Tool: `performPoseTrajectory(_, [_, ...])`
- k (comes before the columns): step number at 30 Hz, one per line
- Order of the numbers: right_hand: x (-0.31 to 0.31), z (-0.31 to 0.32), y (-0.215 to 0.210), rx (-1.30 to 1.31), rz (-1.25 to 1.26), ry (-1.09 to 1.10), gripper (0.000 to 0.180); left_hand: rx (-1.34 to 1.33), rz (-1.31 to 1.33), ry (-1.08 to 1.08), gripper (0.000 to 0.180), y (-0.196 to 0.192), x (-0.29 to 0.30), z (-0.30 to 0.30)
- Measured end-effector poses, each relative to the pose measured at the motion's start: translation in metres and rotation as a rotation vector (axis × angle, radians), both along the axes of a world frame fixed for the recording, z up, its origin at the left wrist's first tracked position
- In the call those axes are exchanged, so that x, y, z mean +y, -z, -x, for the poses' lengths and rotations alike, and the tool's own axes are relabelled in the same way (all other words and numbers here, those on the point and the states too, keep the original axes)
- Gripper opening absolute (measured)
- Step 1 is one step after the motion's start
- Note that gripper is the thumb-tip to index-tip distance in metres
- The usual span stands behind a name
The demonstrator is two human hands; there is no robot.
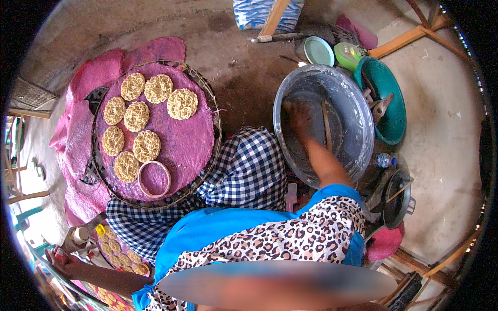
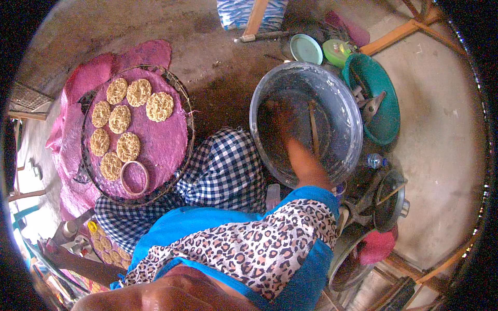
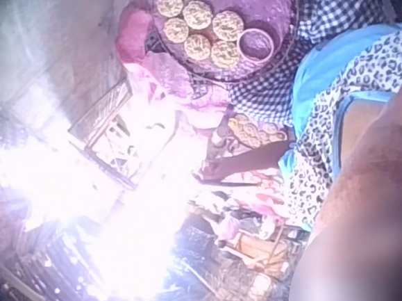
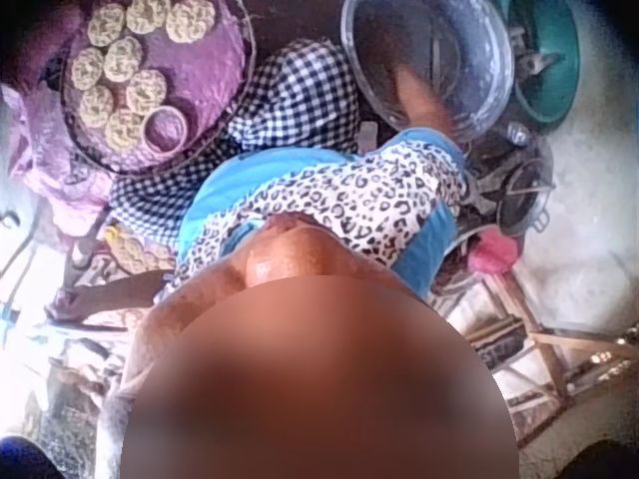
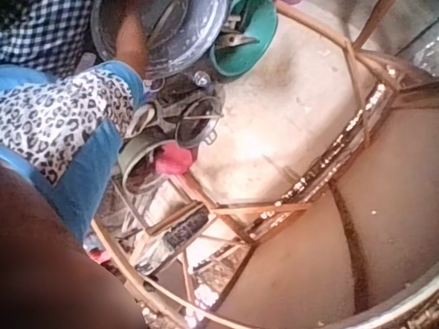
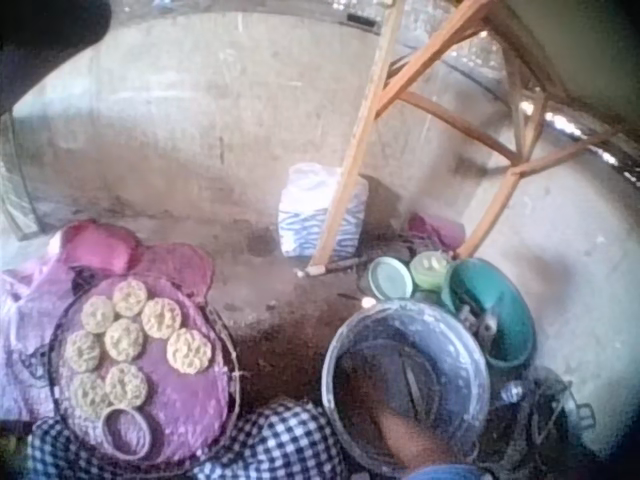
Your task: The person sits on the floor and uses a manual noodle press to extrude dough into thin strands, placing the resulting noodle nests onto a woven tray. The person repeatedly scoops dough from a bowl, loads it into the press, and extrudes it, then arranges the finished noodles on the tray.
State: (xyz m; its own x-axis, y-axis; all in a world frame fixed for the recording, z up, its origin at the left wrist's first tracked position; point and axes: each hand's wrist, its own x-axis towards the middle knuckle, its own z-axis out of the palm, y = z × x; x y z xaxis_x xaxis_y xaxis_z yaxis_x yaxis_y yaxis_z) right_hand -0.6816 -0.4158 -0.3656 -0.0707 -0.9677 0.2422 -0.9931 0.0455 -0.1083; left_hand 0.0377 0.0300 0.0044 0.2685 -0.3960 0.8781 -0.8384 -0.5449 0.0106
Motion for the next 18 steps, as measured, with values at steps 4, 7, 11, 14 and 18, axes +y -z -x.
performPoseTrajectory(4, [-0.027, 0.013, -0.056, 0.057, -0.081, 0.165, 0.057, -0.010, 0.010, 0.003, 0.021, 0.000, 0.002, 0.002])
performPoseTrajectory(7, [-0.007, -0.008, -0.054, -0.073, -0.392, 0.184, 0.056, -0.007, 0.016, 0.002, 0.021, 0.002, 0.004, 0.004])
performPoseTrajectory(11, [0.029, -0.026, -0.017, -0.338, -0.313, -0.047, 0.054, 0.004, 0.010, 0.001, 0.022, 0.005, 0.002, 0.004])
performPoseTrajectory(14, [0.027, -0.017, -0.007, 0.029, -0.359, -0.209, 0.055, 0.001, 0.009, 0.009, 0.022, 0.004, 0.001, 0.002])
performPoseTrajectory(18, [-0.008, 0.015, -0.027, 0.156, -0.106, 0.117, 0.057, 0.001, 0.008, 0.013, 0.022, 0.002, 0.003, 0.001])
